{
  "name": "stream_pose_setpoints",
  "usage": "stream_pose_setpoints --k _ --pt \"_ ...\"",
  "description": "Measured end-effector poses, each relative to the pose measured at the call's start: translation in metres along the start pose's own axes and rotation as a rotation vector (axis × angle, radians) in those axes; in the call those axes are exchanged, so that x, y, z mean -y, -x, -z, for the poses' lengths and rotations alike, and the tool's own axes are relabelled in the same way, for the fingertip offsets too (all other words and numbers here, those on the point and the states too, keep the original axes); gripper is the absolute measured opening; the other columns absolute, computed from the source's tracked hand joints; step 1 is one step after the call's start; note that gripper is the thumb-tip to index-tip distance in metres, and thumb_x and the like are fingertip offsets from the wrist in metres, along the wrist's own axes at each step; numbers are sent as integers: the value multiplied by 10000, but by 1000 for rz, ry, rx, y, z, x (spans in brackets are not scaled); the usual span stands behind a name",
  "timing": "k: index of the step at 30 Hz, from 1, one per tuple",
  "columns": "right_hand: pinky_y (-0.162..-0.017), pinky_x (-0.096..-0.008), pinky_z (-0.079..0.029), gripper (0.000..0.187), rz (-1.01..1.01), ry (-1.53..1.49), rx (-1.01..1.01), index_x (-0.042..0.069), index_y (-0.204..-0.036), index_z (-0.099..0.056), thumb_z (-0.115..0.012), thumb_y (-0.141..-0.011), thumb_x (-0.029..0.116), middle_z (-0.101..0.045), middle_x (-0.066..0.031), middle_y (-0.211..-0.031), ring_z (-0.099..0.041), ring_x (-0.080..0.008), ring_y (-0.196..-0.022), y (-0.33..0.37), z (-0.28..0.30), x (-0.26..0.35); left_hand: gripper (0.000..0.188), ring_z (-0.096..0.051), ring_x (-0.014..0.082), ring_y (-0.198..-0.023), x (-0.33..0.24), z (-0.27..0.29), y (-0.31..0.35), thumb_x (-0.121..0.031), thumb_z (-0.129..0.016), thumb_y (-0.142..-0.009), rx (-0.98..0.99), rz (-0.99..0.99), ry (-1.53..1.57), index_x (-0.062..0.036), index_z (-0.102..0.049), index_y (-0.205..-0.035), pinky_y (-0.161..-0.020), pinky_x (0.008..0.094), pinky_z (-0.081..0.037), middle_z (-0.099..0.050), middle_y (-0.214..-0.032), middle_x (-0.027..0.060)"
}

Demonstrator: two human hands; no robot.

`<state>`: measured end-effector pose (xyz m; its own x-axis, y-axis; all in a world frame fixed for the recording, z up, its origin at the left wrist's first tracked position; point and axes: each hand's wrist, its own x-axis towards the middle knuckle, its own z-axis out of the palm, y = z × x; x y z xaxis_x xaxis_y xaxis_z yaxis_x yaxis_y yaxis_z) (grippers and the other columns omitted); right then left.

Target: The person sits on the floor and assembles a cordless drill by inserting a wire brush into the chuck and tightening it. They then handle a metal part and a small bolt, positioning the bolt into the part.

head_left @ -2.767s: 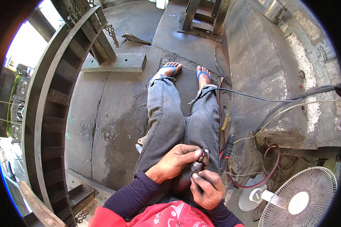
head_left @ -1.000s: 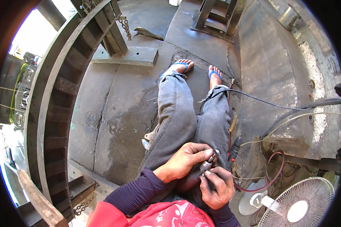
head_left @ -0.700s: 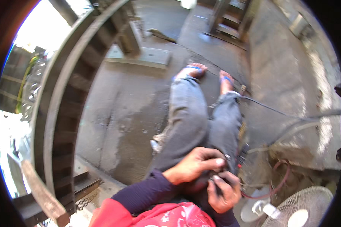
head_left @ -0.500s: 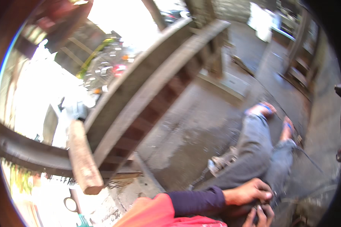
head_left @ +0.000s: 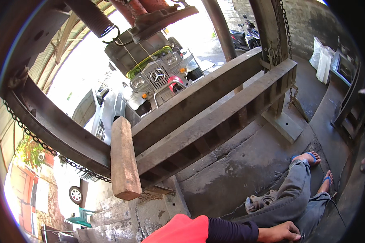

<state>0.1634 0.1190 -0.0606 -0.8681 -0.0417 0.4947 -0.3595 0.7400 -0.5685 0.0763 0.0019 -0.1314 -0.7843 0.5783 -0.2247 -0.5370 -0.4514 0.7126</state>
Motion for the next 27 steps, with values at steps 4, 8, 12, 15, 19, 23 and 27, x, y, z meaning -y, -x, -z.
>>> stream_pose_setpoints --k 4,8,12,15,19,23,27 --pt "-857 -445 -606 129 32 53 -26 -43 -1020 -771 -773 -936 56 -728 -227 -1058 -725 -366 -950 -5 -1 9 310 -655 110 -812 3 -1 0 -291 -773 -976 -9 -68 -34 16 -787 -1015 -731 291 -523 -743 -879 17" --pt "-864 -440 -601 151 -94 77 -91 -47 -1018 -764 -773 -948 86 -746 -209 -1044 -730 -350 -945 -6 -3 11 374 -681 127 -885 11 -1 2 -332 -777 -975 -63 -129 -198 26 -789 -1082 -807 317 -552 -775 -964 37" --pt "-889 -413 -584 192 -339 -70 -78 -42 -1019 -757 -788 -951 135 -759 -183 -1044 -727 -310 -951 -8 -3 7 459 -693 137 -969 13 -2 2 -371 -793 -961 -93 -143 -161 31 -771 -1183 -885 332 -566 -789 -1041 55" --pt "-921 -392 -564 239 -532 -209 -71 -34 -1064 -745 -801 -947 167 -760 -164 -1060 -716 -282 -976 -8 -6 2 442 -680 126 -887 7 -8 3 -315 -763 -974 -103 -182 -77 52 -738 -1218 -845 310 -560 -772 -1032 74" --pt "-983 -385 -535 309 -599 -403 -35 -28 -1169 -707 -776 -974 201 -741 -154 -1148 -692 -266 -1047 -1 -9 -10 509 -662 193 -1174 -12 -6 20 -189 -726 -986 -81 -130 -397 67 -605 -1410 -1070 360 -494 -712 -1296 125" --pt "-952 -380 -534 433 -519 -438 -54 -28 -1283 -626 -743 -937 203 -637 -97 -1168 -636 -237 -1075 17 0 -20 450 -664 176 -1133 -30 -4 35 -132 -732 -966 -287 -320 -480 45 -645 -1370 -1011 338 -533 -721 -1247 103" --pt "-982 -348 -535 579 -428 -588 140 -34 -1424 -531 -759 -953 212 -638 -103 -1203 -646 -212 -1100 30 -3 -16 484 -718 204 -954 -50 -13 35 -106 -742 -980 -295 -360 65 33 -581 -1415 -877 341 -587 -736 -1090 113"
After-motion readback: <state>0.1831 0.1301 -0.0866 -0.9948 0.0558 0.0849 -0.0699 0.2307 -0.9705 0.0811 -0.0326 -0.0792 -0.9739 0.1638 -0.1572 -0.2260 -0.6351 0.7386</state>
